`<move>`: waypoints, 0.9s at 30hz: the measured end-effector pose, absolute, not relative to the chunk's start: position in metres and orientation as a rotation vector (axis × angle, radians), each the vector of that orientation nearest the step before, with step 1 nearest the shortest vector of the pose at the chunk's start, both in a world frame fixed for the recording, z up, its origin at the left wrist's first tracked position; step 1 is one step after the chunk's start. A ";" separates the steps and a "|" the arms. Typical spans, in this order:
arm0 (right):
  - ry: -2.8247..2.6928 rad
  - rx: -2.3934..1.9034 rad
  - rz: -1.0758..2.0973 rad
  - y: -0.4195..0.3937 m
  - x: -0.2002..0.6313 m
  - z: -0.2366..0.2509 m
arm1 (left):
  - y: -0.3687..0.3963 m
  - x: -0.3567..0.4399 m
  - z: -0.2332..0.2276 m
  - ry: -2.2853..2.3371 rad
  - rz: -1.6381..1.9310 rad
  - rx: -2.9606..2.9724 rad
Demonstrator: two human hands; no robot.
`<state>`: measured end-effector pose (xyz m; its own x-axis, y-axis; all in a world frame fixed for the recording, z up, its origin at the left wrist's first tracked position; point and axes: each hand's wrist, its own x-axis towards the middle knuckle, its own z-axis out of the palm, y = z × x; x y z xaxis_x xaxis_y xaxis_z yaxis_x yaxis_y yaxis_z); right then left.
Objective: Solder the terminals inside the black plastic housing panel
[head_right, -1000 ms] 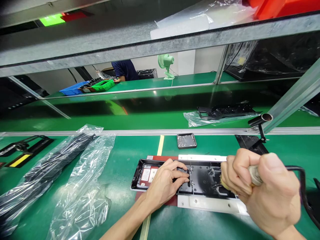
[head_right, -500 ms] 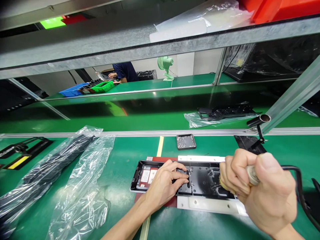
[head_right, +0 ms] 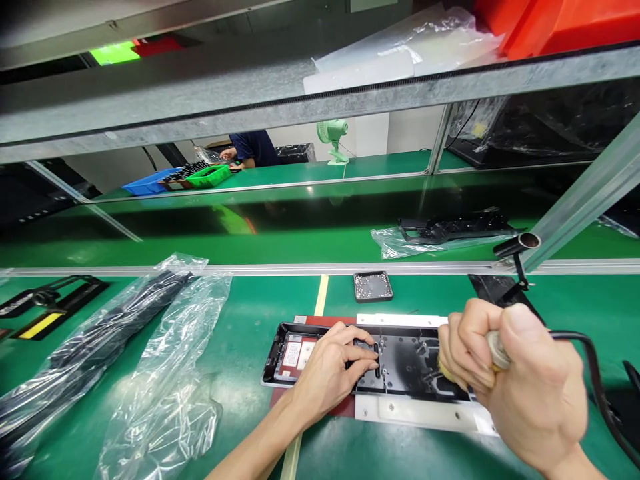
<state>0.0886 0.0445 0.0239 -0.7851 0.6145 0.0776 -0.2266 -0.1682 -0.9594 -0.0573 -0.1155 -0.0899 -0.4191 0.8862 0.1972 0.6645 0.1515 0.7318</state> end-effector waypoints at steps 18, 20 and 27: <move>-1.510 -0.467 2.029 0.050 0.089 0.020 | -0.116 -0.057 -0.090 2.157 1.114 1.513; -1.504 -0.451 2.027 0.051 0.090 0.018 | -0.116 -0.057 -0.089 2.161 1.114 1.513; -1.540 -0.446 2.030 0.052 0.091 0.017 | -0.116 -0.057 -0.090 2.169 1.115 1.511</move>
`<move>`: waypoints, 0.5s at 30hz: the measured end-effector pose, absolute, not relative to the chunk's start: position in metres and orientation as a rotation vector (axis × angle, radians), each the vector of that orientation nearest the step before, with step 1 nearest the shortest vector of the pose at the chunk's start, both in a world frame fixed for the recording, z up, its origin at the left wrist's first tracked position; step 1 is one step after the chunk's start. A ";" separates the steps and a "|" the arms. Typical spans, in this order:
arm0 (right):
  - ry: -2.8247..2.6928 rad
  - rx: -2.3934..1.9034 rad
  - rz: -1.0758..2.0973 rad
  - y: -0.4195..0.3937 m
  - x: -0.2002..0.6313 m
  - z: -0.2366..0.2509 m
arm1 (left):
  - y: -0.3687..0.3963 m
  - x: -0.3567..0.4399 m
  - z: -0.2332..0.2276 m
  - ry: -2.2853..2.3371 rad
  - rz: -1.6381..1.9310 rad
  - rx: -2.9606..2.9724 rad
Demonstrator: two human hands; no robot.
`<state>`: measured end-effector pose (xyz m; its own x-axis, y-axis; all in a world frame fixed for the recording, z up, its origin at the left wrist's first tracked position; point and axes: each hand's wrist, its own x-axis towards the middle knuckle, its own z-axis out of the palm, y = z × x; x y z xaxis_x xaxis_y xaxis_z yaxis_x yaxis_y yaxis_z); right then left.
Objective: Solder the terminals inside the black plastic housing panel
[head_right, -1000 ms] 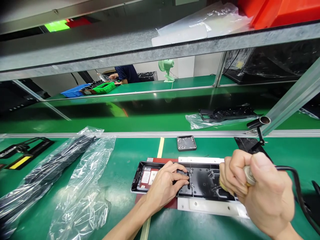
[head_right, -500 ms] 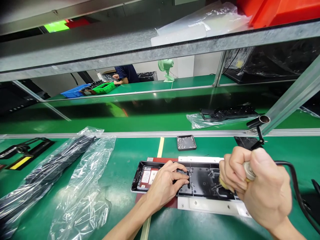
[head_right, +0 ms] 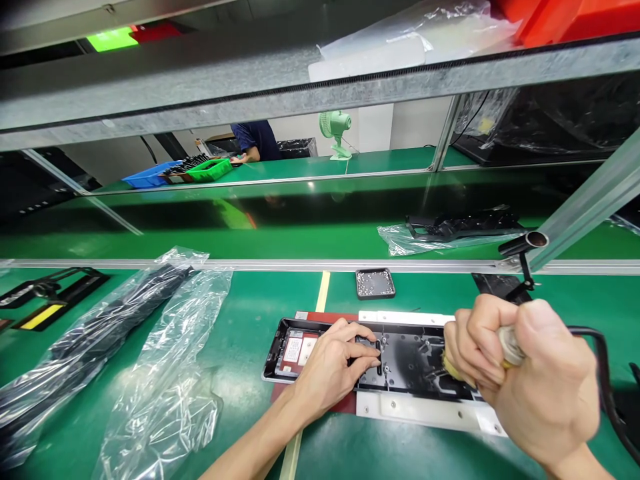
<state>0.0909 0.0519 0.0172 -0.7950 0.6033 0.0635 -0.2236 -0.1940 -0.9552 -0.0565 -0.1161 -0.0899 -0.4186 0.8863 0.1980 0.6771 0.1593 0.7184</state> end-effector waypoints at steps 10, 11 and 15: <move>-1.549 -0.486 1.980 0.048 0.085 0.024 | -0.116 -0.056 -0.088 2.169 1.109 1.508; -1.547 -0.486 1.982 0.047 0.086 0.025 | -0.116 -0.056 -0.088 2.170 1.106 1.506; -1.557 -0.462 1.967 0.047 0.087 0.026 | -0.116 -0.056 -0.087 2.172 1.103 1.505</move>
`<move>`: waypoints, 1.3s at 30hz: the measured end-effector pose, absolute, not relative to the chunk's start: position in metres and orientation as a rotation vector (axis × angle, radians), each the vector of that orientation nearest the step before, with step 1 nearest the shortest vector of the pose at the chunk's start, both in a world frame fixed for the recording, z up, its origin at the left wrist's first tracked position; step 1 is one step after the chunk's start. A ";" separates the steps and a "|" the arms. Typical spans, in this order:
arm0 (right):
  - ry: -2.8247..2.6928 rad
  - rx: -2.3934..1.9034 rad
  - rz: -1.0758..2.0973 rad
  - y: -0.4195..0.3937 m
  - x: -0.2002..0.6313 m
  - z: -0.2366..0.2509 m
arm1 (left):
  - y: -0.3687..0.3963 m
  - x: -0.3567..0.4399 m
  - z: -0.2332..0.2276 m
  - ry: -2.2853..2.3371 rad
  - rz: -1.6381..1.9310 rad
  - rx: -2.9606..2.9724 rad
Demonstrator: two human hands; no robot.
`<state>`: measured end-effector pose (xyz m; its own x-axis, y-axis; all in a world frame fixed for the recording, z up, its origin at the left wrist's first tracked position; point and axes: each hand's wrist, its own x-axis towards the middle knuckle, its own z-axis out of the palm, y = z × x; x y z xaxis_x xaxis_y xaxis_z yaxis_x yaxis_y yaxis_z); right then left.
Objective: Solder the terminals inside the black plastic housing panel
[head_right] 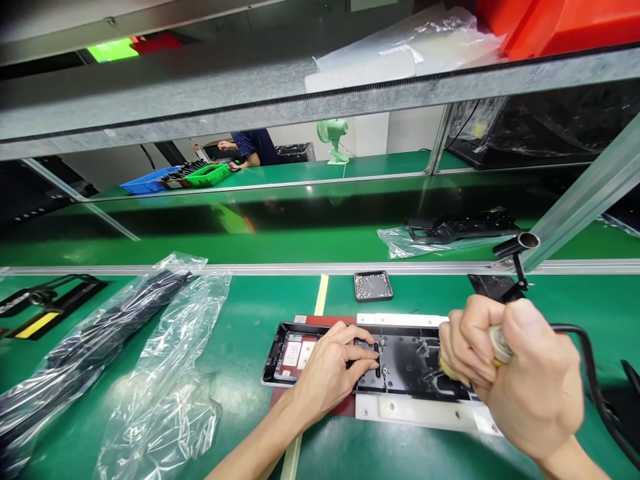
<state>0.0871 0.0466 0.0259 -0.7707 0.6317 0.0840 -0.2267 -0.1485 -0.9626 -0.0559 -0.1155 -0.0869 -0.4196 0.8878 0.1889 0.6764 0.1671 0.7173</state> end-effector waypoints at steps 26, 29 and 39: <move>-1.675 -0.252 2.085 0.067 0.094 0.014 | -0.115 -0.057 -0.091 2.179 1.096 1.445; -1.726 -0.338 1.926 0.068 0.093 0.011 | -0.116 -0.058 -0.091 2.183 1.096 1.441; -1.877 -0.007 2.066 0.076 0.104 0.009 | -0.116 -0.057 -0.088 2.167 1.093 1.446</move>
<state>0.1037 0.0759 0.0093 -0.9392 0.2575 0.2273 -0.2509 -0.0626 -0.9660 -0.0565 -0.1161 -0.0879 -0.4394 0.8860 0.1479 0.6456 0.1970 0.7378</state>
